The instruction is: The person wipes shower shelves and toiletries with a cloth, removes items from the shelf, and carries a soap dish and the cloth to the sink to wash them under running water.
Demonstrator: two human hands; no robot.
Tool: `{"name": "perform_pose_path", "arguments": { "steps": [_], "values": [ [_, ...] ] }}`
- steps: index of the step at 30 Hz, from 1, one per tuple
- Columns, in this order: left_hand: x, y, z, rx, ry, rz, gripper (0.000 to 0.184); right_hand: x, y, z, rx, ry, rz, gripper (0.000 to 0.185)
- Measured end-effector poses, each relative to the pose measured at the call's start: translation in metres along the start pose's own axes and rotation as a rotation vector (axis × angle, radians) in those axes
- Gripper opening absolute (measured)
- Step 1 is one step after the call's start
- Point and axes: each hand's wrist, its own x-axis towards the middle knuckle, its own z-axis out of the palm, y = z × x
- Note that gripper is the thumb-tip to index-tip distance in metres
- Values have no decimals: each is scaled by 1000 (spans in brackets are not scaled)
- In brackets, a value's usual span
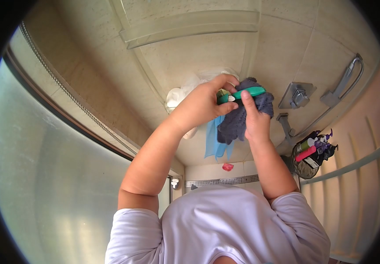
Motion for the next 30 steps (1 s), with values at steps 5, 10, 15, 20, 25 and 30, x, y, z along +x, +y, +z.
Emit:
{"name": "perform_pose_path", "arguments": {
  "steps": [5, 10, 15, 20, 25, 30],
  "values": [
    [-2, -12, -3, -651, 90, -115, 30, 3, -13, -17, -85, -85, 58, 19],
    [8, -14, -5, -1120, 192, -222, 22, -6, -9, -20, -481, -330, -75, 26],
    [13, -8, 0, -1196, 254, -267, 22, -11, -1, -15, -616, -497, -181, 28],
    [11, -10, 3, -1174, 252, -264, 23, -12, -3, -10, -601, -463, -160, 29],
    [6, -11, 6, -927, 293, -194, 24, -10, 2, -15, -718, -501, -112, 29],
    [1, -8, 10, -719, 283, -109, 25, -10, 3, -10, -683, -469, -178, 27]
  ]
}}
